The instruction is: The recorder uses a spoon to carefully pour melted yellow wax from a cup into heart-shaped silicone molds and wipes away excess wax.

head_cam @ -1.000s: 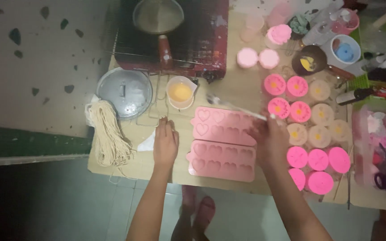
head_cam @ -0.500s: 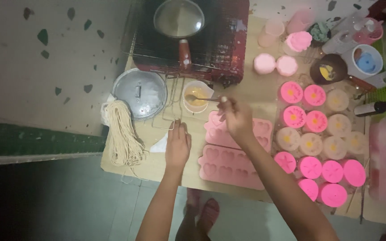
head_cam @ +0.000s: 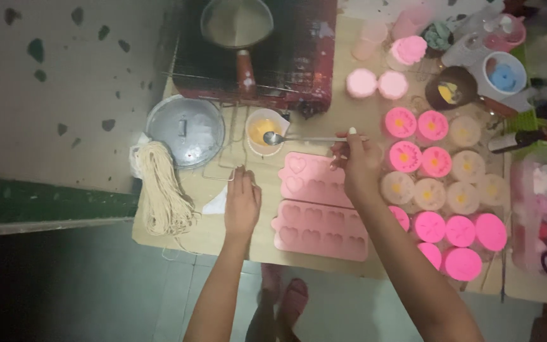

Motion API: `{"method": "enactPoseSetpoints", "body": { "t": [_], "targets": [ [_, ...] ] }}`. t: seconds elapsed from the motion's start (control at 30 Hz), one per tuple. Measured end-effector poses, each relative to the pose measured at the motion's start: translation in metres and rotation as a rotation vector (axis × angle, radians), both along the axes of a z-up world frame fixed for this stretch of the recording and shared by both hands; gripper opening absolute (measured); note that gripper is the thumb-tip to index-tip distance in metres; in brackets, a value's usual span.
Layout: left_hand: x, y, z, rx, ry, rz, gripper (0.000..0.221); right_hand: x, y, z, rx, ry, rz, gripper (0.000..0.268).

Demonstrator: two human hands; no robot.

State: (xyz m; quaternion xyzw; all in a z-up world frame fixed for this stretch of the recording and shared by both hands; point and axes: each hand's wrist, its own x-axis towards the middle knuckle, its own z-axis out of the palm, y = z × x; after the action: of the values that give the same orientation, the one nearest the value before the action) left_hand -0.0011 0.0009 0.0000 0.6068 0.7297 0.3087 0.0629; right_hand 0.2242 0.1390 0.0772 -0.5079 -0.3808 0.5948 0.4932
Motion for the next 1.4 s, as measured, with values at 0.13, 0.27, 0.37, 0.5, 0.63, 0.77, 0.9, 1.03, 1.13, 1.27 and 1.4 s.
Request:
{"method": "enactPoseSetpoints", "body": {
  "t": [0.13, 0.27, 0.37, 0.5, 0.63, 0.77, 0.9, 1.03, 1.13, 1.27, 1.4],
  "targets": [
    [0.000, 0.000, -0.002, 0.059, -0.005, -0.030, 0.031, 0.024, -0.013, 0.011, 0.012, 0.048, -0.063, 0.028],
    [0.002, -0.001, 0.002, 0.092, 0.018, -0.042, 0.029, 0.050, -0.038, 0.034, 0.007, -0.066, -0.098, 0.027],
    [0.004, -0.002, 0.006, 0.119, 0.026, -0.049, 0.029, 0.086, -0.049, 0.019, -0.053, -0.113, -0.169, 0.025],
    [0.006, -0.004, 0.008, 0.139, 0.037, -0.046, 0.029, 0.134, -0.068, 0.003, -0.055, -0.069, -0.259, 0.020],
    [0.008, -0.005, 0.013, 0.113, 0.014, -0.059, 0.028, 0.161, -0.089, 0.009, 0.012, -0.067, -0.227, 0.021],
    [0.007, -0.005, 0.009, 0.095, 0.035, -0.043, 0.028, 0.179, -0.105, -0.001, 0.001, -0.148, -0.252, 0.023],
    [0.008, -0.006, 0.009, 0.095, 0.027, -0.040, 0.031, 0.178, -0.120, 0.005, 0.015, -0.326, -0.250, 0.025],
    [0.008, -0.006, 0.008, 0.092, 0.042, -0.035, 0.030, 0.185, -0.140, -0.011, 0.160, -0.390, -0.226, 0.025],
    [0.009, -0.006, 0.008, 0.099, 0.036, -0.021, 0.031, 0.183, -0.154, -0.008, 0.404, -0.563, -0.145, 0.021],
    [0.008, -0.006, 0.009, 0.101, 0.027, -0.028, 0.030, 0.177, -0.164, 0.002, 0.576, -0.895, 0.011, 0.013],
    [0.007, -0.005, 0.009, 0.068, 0.016, -0.023, 0.029, 0.179, -0.167, -0.007, 0.691, -0.936, 0.052, 0.013]
  ]
}}
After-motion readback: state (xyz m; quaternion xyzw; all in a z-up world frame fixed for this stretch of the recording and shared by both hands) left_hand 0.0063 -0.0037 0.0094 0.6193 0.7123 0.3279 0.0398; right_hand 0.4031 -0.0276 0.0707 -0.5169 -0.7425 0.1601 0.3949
